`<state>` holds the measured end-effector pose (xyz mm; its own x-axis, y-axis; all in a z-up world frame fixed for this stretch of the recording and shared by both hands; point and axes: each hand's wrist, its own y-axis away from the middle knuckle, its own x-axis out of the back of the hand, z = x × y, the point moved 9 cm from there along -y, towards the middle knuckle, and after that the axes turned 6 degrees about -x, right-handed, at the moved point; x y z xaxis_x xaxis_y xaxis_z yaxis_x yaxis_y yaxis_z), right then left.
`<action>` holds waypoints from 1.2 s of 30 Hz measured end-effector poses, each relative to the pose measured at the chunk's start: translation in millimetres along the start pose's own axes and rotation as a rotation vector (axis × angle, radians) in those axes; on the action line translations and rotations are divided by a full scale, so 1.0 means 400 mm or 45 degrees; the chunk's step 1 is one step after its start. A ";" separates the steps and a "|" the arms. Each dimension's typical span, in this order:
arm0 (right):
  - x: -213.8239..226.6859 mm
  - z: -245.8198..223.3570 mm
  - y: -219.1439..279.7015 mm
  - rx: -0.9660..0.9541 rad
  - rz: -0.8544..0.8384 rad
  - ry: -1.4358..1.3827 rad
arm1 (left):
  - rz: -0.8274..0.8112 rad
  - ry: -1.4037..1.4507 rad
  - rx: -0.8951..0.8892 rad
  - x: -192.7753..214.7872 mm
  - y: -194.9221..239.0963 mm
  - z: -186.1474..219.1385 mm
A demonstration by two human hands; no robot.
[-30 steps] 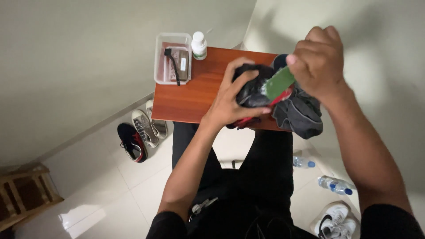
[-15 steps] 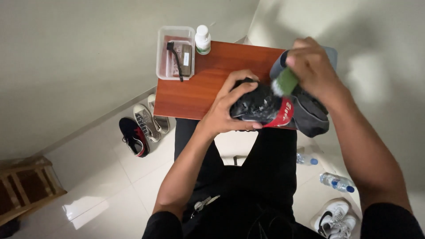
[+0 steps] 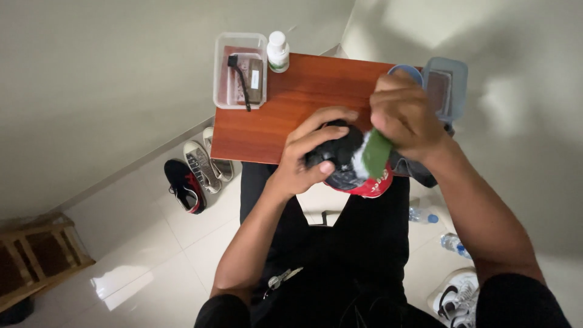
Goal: The person cleans a black and red sneaker using a green brush and a gray cloth. They scrub the shoe's exterior and interior, wipe it with the cloth, and dip the brush into a blue cup of water to continue cleaning.
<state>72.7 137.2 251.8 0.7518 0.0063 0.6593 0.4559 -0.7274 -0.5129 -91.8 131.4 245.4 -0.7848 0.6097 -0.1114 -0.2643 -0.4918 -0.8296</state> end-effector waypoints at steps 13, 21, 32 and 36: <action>0.001 -0.075 0.029 0.059 0.077 0.152 | 0.135 -0.069 -0.071 0.018 0.024 -0.035; 0.060 0.013 0.048 0.009 0.158 0.300 | 0.157 -0.047 -0.082 0.021 0.005 -0.037; 0.081 -0.064 0.091 0.055 0.233 0.710 | 0.096 -0.152 -0.036 0.020 0.000 -0.027; 0.060 -0.076 0.106 0.158 0.285 0.616 | 0.119 -0.054 -0.056 0.009 -0.006 -0.030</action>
<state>95.4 85.6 262.5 0.5450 -0.4770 0.6895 0.3847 -0.5885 -0.7111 -87.2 142.4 240.2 -0.8280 0.5354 -0.1666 -0.1649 -0.5166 -0.8402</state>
